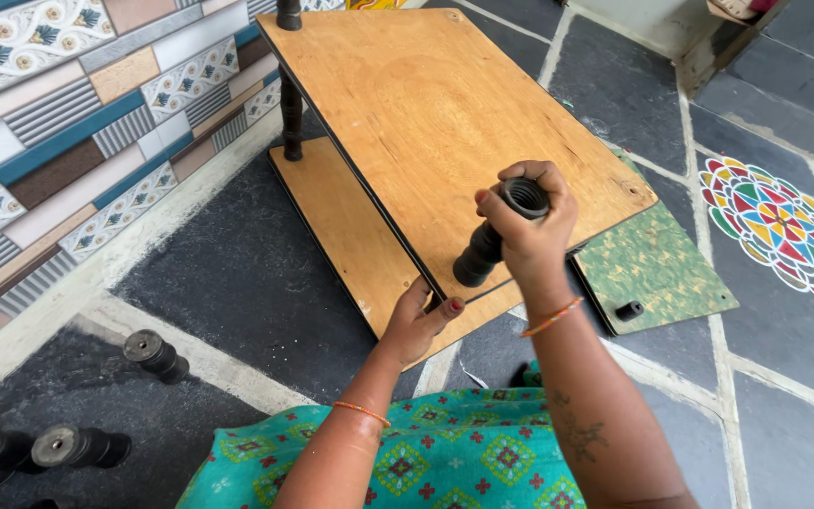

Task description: The person assembles a small two-tier wooden table by screwing black cylindrical legs into pre-drilled holes on each corner of both shelves. They handle the legs one at a time, aligning and tightening them by hand.

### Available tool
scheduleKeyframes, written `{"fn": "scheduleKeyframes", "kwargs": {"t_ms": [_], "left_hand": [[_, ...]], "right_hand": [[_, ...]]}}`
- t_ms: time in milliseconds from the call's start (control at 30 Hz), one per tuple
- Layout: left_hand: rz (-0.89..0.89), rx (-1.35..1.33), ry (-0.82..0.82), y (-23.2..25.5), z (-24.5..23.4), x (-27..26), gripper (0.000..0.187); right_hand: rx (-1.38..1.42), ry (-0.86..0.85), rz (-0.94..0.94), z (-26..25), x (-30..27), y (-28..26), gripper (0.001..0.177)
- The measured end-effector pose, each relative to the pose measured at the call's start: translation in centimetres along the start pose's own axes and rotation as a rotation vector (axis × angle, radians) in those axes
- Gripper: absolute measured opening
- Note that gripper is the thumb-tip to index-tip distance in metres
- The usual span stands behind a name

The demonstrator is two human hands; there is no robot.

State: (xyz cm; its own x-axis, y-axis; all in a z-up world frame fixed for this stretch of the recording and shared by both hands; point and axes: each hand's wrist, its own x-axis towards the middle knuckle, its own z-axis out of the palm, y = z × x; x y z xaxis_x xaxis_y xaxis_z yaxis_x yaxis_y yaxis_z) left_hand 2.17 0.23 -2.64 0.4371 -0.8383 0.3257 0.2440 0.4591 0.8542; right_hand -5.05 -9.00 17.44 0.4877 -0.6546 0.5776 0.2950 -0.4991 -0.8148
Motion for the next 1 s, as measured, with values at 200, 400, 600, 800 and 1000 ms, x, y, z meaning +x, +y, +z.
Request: {"fn": "scheduleKeyframes", "kwargs": {"t_ms": [200, 400, 600, 800, 1000], "left_hand": [[0.047, 0.067, 0.055, 1.2, 0.6, -0.3, 0.075], [0.127, 0.133, 0.103, 3.7, 1.3, -0.3, 0.079], [0.199, 0.169, 0.141, 2.0, 0.5, -0.3, 0.073], [0.192, 0.118, 0.552, 1.4, -1.8, 0.2, 0.041], [0.431, 0.221, 0.688, 6.2, -1.4, 0.4, 0.037]], "right_hand": [[-0.111, 0.087, 0.003, 0.9, -0.4, -0.8, 0.025], [-0.122, 0.065, 0.045, 0.8, -0.2, -1.4, 0.027], [-0.209, 0.033, 0.047, 0.4, -0.1, -1.1, 0.031], [-0.196, -0.181, -0.147, -5.5, -1.4, 1.9, 0.054], [-0.793, -0.102, -0.169, -8.9, -5.0, 7.1, 0.049]]}}
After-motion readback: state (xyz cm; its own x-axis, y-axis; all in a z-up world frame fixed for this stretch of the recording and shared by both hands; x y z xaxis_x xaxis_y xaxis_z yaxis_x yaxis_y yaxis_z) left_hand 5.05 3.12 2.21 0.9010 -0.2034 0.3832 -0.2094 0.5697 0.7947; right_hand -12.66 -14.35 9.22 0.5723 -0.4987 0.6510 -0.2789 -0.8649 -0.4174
